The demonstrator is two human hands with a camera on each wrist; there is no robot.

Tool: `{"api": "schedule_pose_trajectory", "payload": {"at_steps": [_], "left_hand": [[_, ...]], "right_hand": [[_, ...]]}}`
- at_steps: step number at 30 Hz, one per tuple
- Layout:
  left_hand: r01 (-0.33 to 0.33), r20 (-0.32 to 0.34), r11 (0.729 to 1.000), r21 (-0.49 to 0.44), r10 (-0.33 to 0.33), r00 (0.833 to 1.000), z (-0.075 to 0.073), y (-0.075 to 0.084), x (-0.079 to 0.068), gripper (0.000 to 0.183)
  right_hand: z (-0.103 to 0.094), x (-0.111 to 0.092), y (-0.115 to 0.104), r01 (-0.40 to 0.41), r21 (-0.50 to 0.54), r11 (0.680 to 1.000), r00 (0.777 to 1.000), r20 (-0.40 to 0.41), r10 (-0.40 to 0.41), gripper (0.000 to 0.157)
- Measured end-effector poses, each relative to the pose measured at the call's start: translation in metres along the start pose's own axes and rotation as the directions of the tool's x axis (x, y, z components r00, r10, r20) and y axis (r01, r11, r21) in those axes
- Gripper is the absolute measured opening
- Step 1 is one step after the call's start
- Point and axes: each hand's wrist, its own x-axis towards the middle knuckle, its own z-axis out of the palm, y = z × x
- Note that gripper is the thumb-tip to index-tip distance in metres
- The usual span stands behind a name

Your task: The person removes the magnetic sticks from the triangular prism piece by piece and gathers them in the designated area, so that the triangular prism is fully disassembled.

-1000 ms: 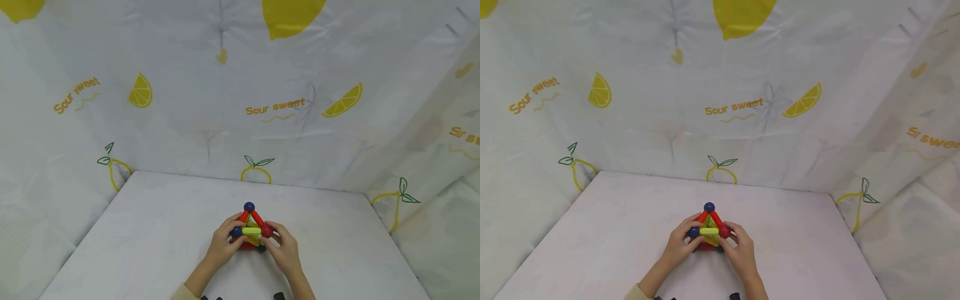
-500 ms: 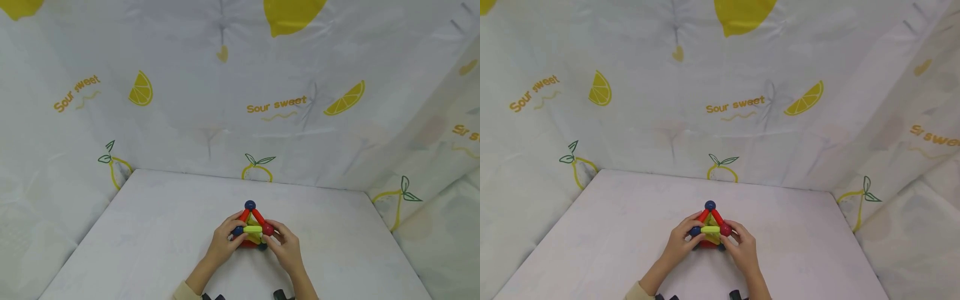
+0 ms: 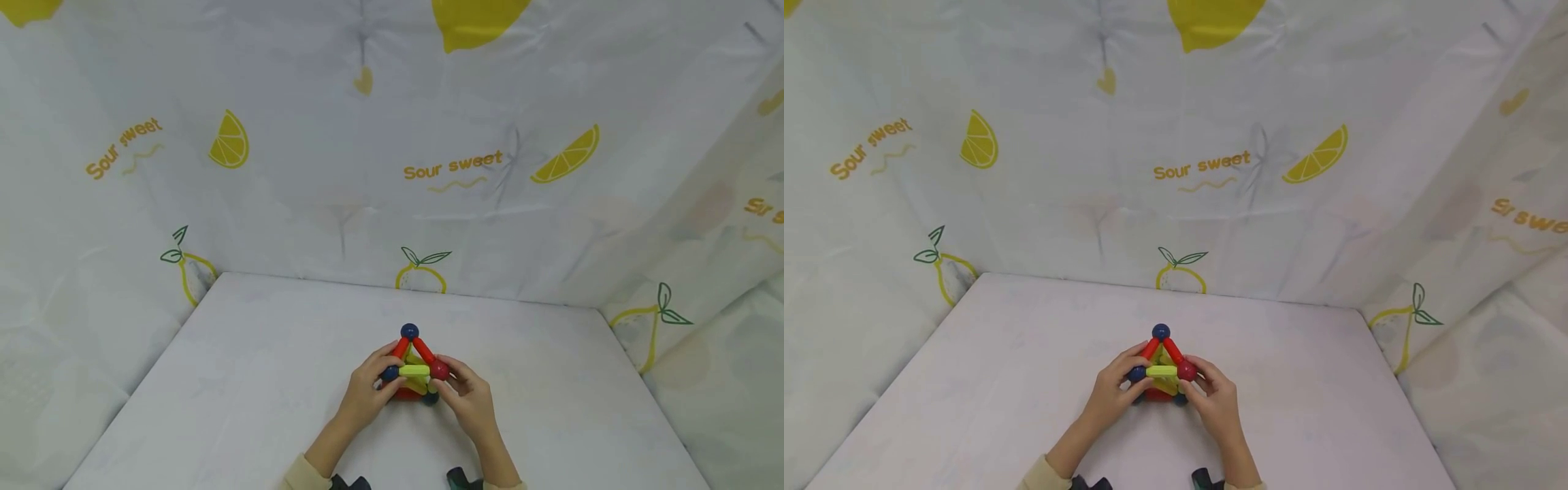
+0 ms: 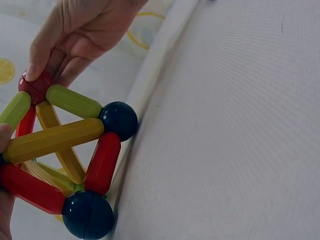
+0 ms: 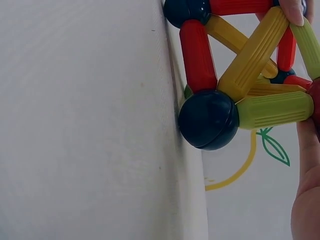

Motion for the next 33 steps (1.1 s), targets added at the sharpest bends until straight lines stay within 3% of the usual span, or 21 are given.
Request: {"api": "schedule_pose_trajectory", "payload": {"at_steps": [15, 21, 33], "left_hand": [[0.032, 0.018, 0.999, 0.013, -0.032, 0.999, -0.002, 0.003, 0.001, 0.021], [0.045, -0.001, 0.998, 0.042, -0.045, 0.999, -0.005, 0.005, 0.0, 0.019], [0.033, 0.018, 0.996, 0.087, -0.035, 0.999, -0.001, 0.006, 0.001, 0.035]], "right_hand": [[-0.003, 0.0, 0.0, -0.06, 0.034, 0.998, 0.998, 0.027, 0.059, 0.036], [-0.01, 0.001, 0.004, -0.087, 0.085, 0.993, 0.996, -0.014, 0.088, 0.035], [-0.007, 0.004, 0.003, -0.127, 0.055, 0.99, 0.991, 0.049, 0.124, 0.038]]}}
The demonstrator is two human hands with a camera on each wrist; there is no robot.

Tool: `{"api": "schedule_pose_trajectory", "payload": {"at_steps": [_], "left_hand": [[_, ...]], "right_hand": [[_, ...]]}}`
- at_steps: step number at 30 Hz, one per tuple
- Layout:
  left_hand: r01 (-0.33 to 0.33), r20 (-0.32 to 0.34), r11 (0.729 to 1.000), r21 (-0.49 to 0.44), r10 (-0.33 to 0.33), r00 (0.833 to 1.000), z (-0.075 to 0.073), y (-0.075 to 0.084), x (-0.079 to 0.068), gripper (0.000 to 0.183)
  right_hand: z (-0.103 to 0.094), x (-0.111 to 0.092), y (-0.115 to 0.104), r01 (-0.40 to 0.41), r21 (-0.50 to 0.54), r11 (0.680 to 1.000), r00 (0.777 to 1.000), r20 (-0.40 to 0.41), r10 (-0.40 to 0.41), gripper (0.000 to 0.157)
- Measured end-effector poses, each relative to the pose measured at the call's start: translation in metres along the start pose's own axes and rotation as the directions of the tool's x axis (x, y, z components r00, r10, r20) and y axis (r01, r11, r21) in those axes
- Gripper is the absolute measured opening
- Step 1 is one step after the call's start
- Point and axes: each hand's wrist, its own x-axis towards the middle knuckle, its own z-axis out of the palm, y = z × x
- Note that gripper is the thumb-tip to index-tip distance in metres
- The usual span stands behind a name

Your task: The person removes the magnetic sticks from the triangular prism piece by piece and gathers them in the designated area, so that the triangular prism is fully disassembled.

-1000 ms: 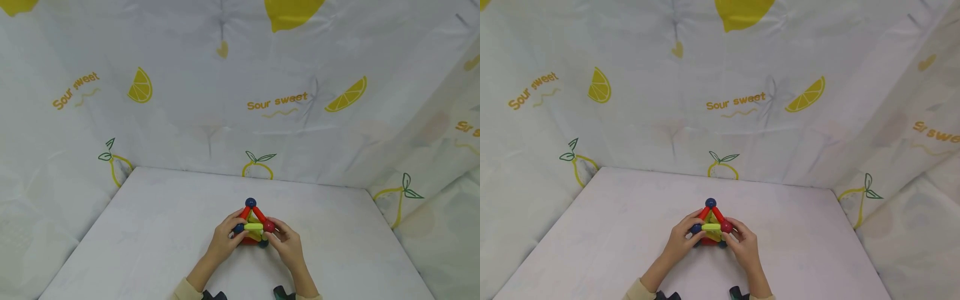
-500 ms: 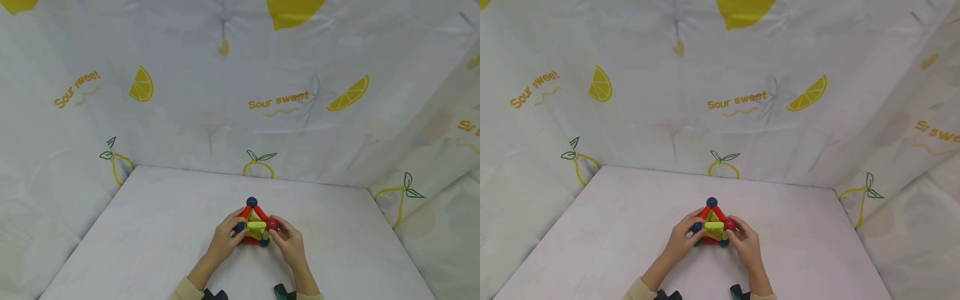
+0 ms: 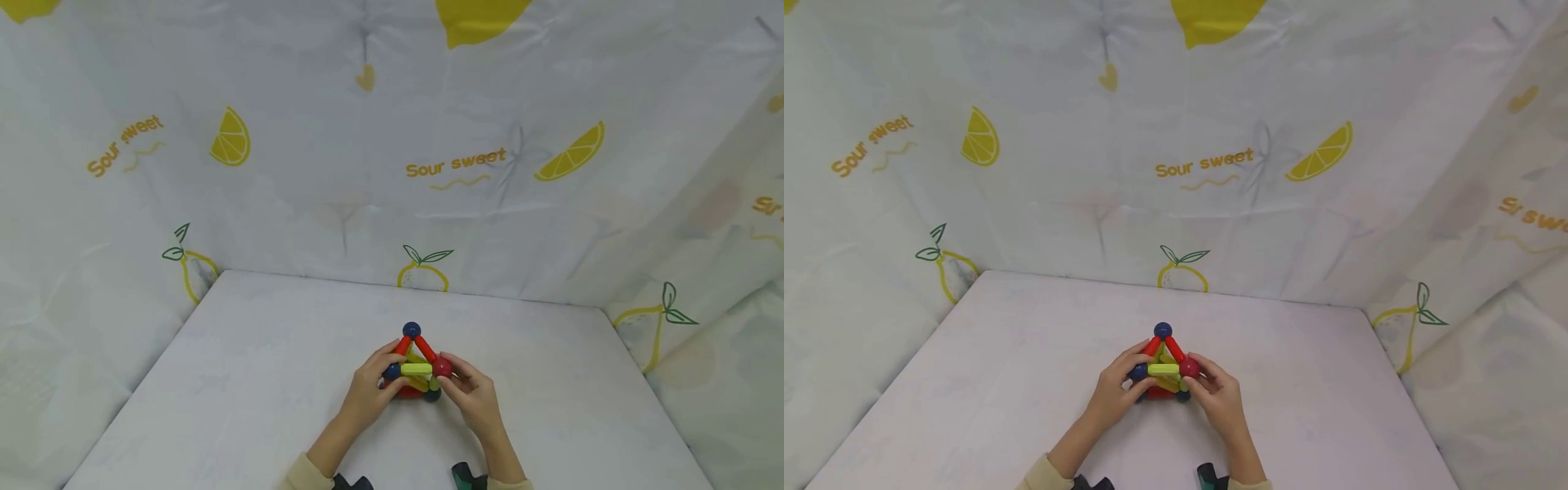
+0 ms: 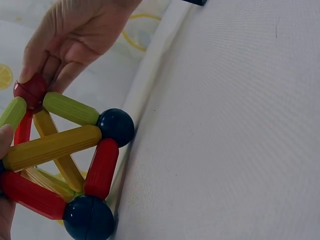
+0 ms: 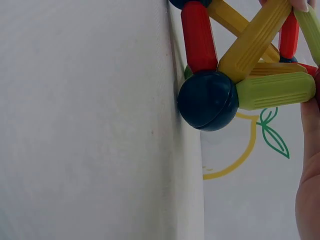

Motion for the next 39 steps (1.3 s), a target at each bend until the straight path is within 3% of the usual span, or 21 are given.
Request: {"api": "schedule_pose_trajectory", "payload": {"at_steps": [8, 13, 20, 30, 39], "left_hand": [[0.024, -0.014, 0.994, 0.103, -0.023, 1.0, 0.003, 0.008, 0.003, 0.029], [0.038, -0.012, 0.993, 0.108, -0.037, 0.999, 0.004, 0.008, 0.003, 0.027], [0.026, -0.056, 0.995, 0.095, -0.021, 0.998, 0.005, 0.003, 0.002, 0.025], [0.055, -0.034, 0.997, 0.06, -0.053, 0.998, 0.005, 0.008, 0.002, 0.026], [0.061, -0.013, 0.997, 0.044, -0.061, 0.998, 0.003, 0.006, 0.002, 0.029]], "right_hand": [[0.0, 0.0, -0.001, 0.024, -0.023, 0.999, 1.0, 0.007, -0.024, 0.039], [-0.002, 0.001, 0.001, 0.008, -0.01, 1.0, 1.0, 0.005, -0.008, 0.038], [-0.017, 0.004, 0.001, -0.02, 0.075, 0.997, 0.998, -0.059, 0.025, 0.036], [-0.019, 0.007, 0.001, -0.004, 0.024, 1.0, 0.988, 0.151, 0.001, 0.036], [-0.022, 0.008, 0.004, -0.046, 0.022, 0.999, 0.991, 0.126, 0.043, 0.041]]}}
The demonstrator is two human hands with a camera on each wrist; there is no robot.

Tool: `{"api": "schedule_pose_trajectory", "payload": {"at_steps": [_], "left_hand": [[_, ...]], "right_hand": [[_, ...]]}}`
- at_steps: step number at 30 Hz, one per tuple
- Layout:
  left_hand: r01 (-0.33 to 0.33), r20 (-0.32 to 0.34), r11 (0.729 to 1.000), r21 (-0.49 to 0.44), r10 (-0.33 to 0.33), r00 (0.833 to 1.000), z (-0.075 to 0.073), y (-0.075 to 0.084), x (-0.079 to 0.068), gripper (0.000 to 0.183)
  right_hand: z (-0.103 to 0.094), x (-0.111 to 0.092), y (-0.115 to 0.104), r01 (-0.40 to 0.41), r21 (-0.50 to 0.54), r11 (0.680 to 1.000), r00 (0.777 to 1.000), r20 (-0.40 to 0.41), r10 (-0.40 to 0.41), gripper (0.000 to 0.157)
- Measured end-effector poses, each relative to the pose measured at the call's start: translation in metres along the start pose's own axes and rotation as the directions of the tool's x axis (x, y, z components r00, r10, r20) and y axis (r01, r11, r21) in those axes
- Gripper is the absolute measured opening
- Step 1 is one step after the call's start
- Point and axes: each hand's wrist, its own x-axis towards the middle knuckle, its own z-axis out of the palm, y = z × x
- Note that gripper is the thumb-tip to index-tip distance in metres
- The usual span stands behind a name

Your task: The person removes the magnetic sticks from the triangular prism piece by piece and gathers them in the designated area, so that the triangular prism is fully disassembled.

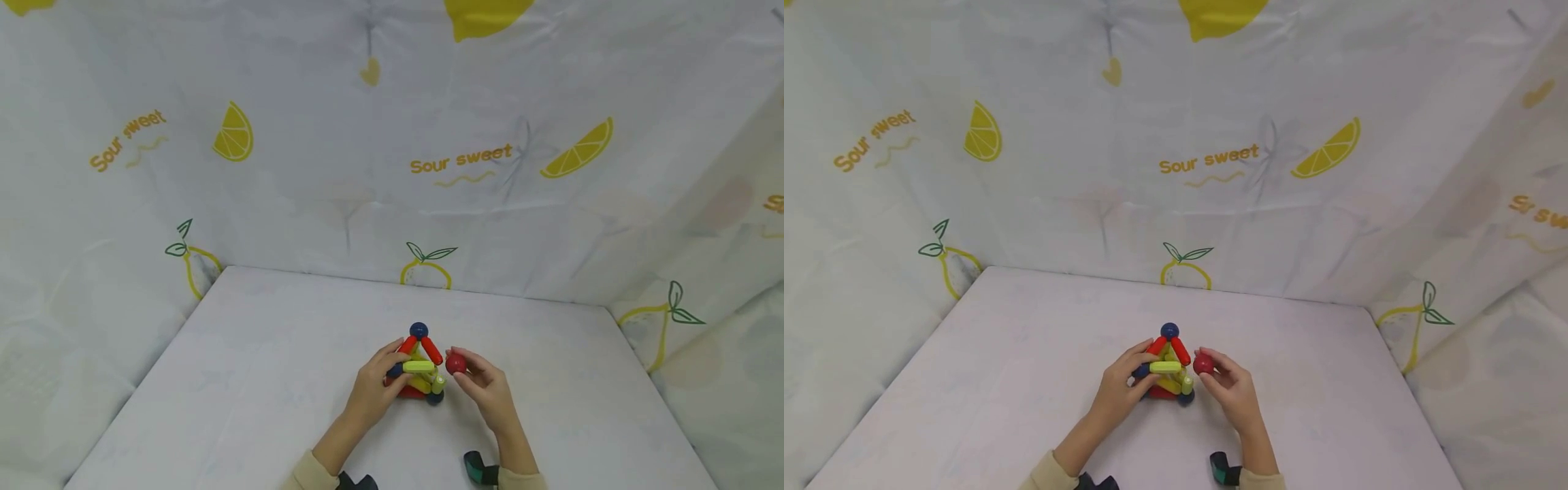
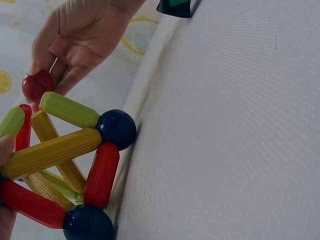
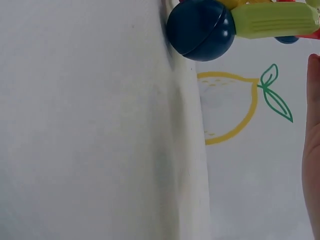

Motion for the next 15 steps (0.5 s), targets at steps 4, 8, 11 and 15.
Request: {"api": "schedule_pose_trajectory", "payload": {"at_steps": [4, 8, 11, 15], "left_hand": [[-0.015, 0.004, 1.0, -0.027, 0.015, 1.0, -0.001, -0.002, 0.001, 0.033], [-0.04, -0.004, 0.997, -0.064, 0.04, 0.999, 0.0, -0.006, 0.0, 0.04], [-0.04, -0.003, 0.994, -0.106, 0.04, 0.999, 0.001, -0.011, -0.003, 0.05], [0.01, 0.013, 0.98, -0.2, -0.007, 1.0, 0.003, -0.016, -0.01, 0.061]], "right_hand": [[-0.005, 0.001, 0.003, -0.011, 0.023, 1.0, 0.998, -0.058, 0.013, 0.042], [-0.012, 0.003, 0.007, -0.059, 0.053, 0.997, 0.986, -0.152, 0.066, 0.038], [-0.02, 0.006, 0.011, -0.107, 0.051, 0.993, 0.973, -0.203, 0.115, 0.038], [-0.03, 0.016, 0.018, -0.17, 0.068, 0.983, 0.955, -0.235, 0.182, 0.045]]}}
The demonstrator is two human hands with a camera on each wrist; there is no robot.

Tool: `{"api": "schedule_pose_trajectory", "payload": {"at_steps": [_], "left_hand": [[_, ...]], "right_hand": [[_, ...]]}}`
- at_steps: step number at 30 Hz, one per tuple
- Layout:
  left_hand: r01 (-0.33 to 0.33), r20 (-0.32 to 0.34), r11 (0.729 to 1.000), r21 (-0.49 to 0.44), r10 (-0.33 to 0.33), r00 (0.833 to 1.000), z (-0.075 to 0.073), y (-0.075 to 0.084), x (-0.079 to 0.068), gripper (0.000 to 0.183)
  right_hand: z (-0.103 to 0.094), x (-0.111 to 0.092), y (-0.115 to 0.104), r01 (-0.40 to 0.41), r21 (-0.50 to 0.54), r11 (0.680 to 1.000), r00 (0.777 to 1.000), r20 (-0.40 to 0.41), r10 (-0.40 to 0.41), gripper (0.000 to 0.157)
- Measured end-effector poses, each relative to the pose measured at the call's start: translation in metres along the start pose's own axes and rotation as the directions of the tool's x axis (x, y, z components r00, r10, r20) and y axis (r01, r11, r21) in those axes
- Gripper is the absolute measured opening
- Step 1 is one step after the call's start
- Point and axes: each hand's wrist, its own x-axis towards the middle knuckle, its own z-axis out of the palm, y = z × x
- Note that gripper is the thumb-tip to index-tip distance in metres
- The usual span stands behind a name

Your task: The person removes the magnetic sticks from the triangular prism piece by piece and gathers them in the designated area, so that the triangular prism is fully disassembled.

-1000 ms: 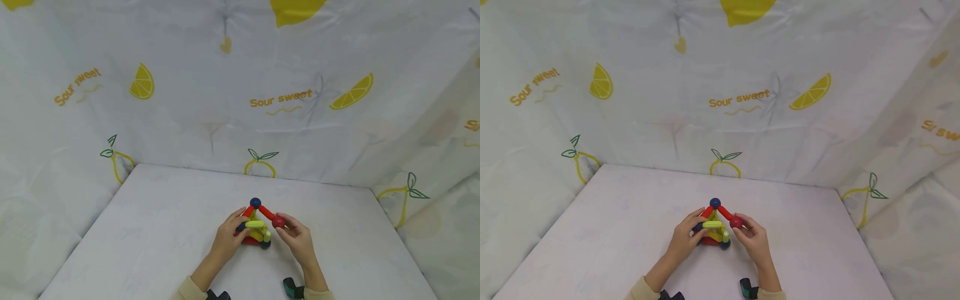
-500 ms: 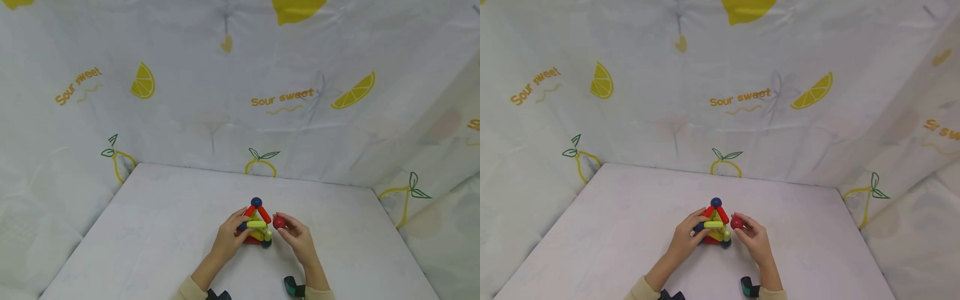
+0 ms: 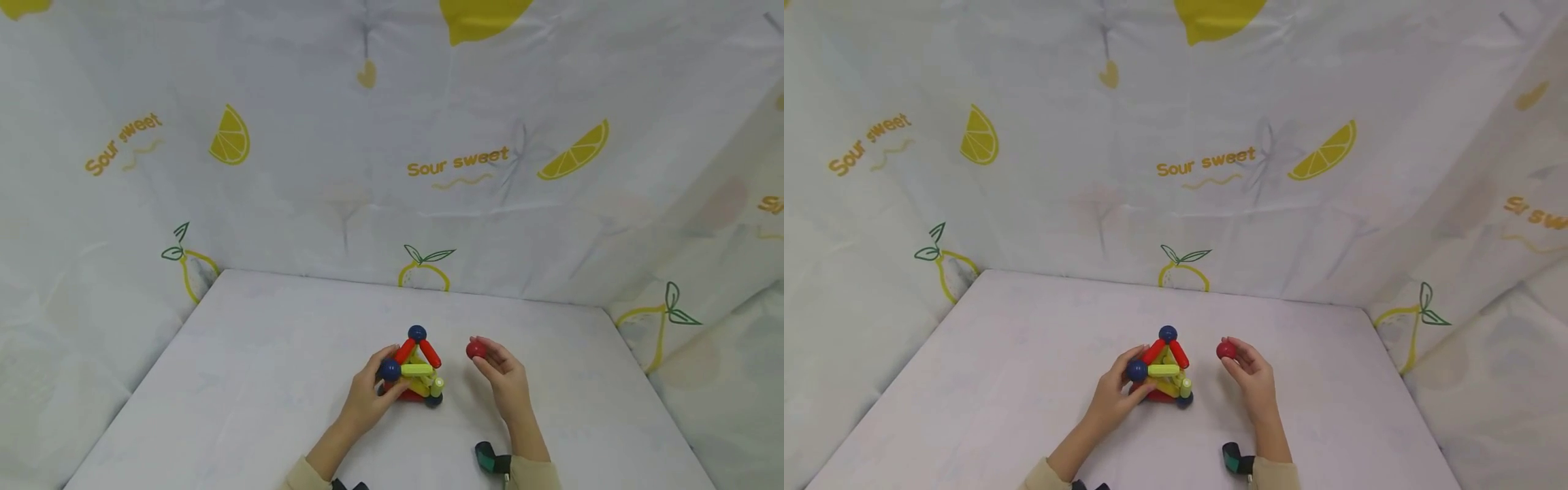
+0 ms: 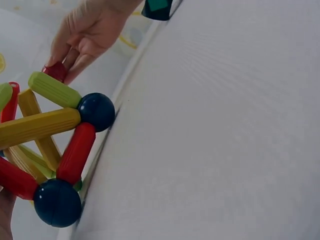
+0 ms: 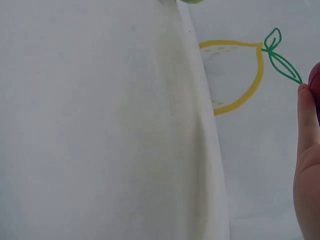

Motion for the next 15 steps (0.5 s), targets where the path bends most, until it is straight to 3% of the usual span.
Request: {"api": "schedule_pose_trajectory", "payload": {"at_steps": [4, 9, 15], "left_hand": [[0.052, 0.01, 0.997, -0.057, -0.052, 0.999, 0.002, -0.005, -0.006, 0.062], [0.11, 0.021, 0.992, -0.058, -0.109, 0.994, 0.004, -0.008, -0.01, 0.056], [0.129, 0.031, 0.991, -0.043, -0.128, 0.991, 0.003, -0.011, -0.013, 0.052]], "right_hand": [[-0.003, 0.015, 0.004, -0.064, -0.019, 0.998, 0.998, -0.009, 0.064, 0.049], [-0.005, 0.036, 0.01, -0.137, -0.1, 0.986, 0.99, 0.008, 0.139, 0.05], [-0.008, 0.062, 0.019, -0.211, -0.239, 0.948, 0.975, 0.018, 0.221, 0.048]]}}
